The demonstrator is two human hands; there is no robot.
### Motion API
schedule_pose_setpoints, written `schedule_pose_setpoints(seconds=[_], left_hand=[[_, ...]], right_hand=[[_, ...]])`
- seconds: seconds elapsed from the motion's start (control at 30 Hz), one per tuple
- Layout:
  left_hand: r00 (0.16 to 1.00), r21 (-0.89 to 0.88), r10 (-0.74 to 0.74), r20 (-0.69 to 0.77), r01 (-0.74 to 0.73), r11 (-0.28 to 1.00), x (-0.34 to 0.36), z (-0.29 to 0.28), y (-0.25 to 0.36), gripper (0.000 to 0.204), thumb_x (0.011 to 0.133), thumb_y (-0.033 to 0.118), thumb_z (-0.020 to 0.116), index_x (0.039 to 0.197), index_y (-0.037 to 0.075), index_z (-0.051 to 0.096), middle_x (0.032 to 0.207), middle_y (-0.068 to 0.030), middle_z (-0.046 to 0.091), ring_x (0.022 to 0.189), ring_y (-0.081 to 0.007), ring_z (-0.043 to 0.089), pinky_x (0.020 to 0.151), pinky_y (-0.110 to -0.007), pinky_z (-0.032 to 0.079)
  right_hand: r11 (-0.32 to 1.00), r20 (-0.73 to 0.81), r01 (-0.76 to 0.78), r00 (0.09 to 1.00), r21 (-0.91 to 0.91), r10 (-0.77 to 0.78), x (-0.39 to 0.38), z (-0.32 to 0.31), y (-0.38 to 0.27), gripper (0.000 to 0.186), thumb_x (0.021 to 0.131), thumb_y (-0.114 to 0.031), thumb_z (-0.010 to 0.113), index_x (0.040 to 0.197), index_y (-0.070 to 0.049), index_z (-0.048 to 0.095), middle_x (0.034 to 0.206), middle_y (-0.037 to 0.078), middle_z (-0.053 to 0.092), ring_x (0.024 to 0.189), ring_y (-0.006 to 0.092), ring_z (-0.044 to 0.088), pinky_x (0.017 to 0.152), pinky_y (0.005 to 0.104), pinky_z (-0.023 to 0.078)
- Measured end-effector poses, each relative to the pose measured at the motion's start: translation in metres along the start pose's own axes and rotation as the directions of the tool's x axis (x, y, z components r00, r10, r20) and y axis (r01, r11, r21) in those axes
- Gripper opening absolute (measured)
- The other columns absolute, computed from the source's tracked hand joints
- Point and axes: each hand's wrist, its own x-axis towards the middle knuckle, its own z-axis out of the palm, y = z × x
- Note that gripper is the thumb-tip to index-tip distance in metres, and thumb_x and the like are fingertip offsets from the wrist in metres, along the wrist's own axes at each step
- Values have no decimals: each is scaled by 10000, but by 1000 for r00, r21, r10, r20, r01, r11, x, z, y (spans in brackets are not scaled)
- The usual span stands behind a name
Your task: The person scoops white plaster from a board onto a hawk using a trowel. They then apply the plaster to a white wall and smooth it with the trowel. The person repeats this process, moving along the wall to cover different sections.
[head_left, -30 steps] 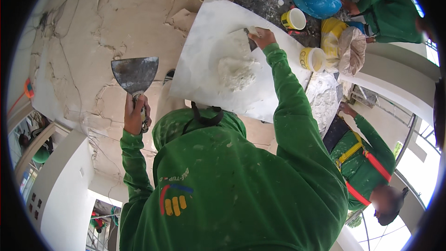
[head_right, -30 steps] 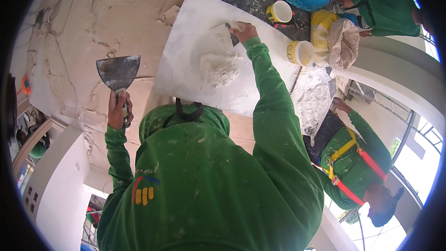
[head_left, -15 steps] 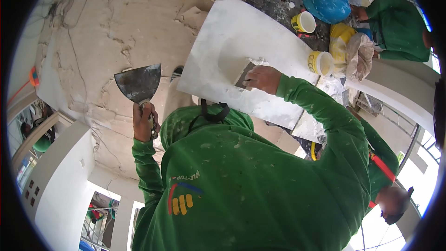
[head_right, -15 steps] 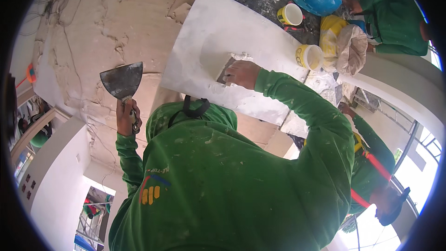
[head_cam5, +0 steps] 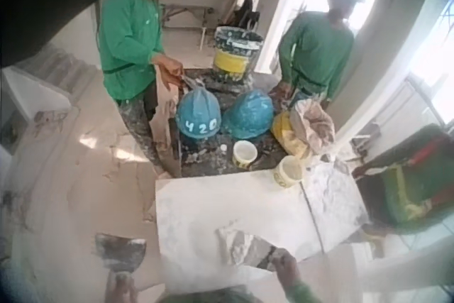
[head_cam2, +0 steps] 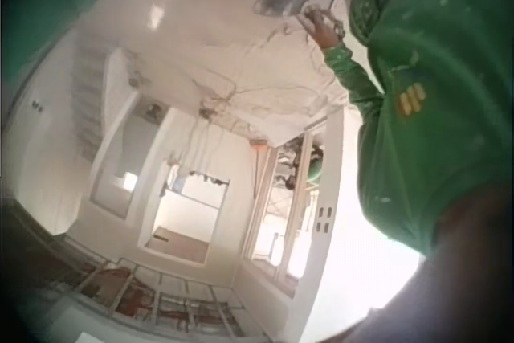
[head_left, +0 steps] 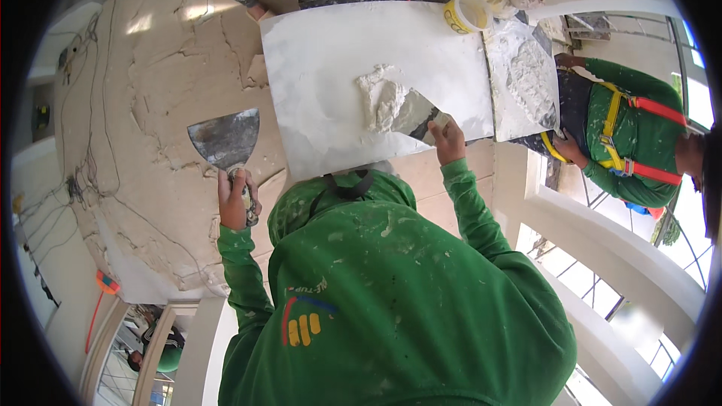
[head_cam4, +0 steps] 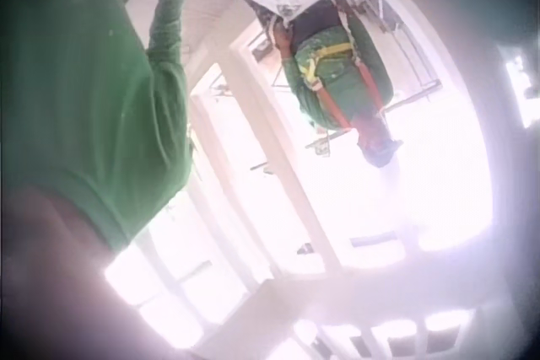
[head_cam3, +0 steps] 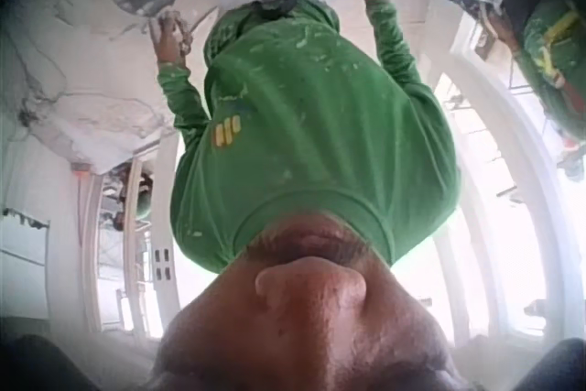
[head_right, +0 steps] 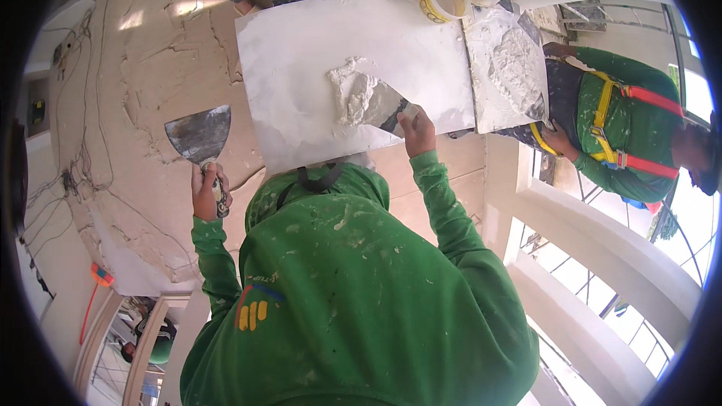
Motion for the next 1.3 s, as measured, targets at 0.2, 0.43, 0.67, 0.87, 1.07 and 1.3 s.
schedule_pose_setpoints(seconds=[0.2,0.43,0.67,0.87,1.07,1.3], left_hand=[[984,111,-30,175,11,994,22,-16,23,233,982,191,482,1184,105,406,812,-25,453,531,-87,482,335,-234,407],[951,188,-54,306,-5,982,29,-35,41,269,983,194,482,1221,101,398,810,-24,452,538,-86,479,337,-237,406],[953,128,-33,300,-6,992,35,-60,25,201,982,195,483,1145,99,413,807,-22,450,541,-87,481,333,-233,394],[951,40,-43,307,32,999,30,-75,15,201,979,214,501,1124,104,413,818,-20,450,540,-89,477,322,-230,394],[970,56,-60,235,49,997,39,-89,7,186,980,231,502,1085,109,407,797,-17,453,527,-90,478,328,-232,388],[961,123,-19,274,-16,992,51,-81,38,194,976,246,510,1067,108,409,800,-14,451,536,-81,472,330,-223,391]], right_hand=[[757,-233,-172,888,631,396,-61,74,95,316,858,-127,677,1120,24,581,959,73,631,799,195,644,676,364,569],[878,-440,-5,867,-479,-234,40,73,-32,256,842,-166,632,1059,-33,666,839,149,694,633,290,668,649,363,558],[232,327,431,866,-872,-378,21,98,0,224,870,-88,548,1054,-106,675,797,210,661,738,385,638,647,457,515],[671,-99,216,912,-709,-398,-13,54,-60,200,870,-155,616,1030,-44,662,732,156,666,690,287,665,629,398,510],[693,-332,-128,806,710,489,-92,86,74,325,861,-92,667,1153,30,590,968,103,639,824,248,648,711,372,558],[901,-647,-325,628,288,433,-6,138,83,251,818,-172,719,901,59,667,716,92,638,605,199,616,557,343,509]])
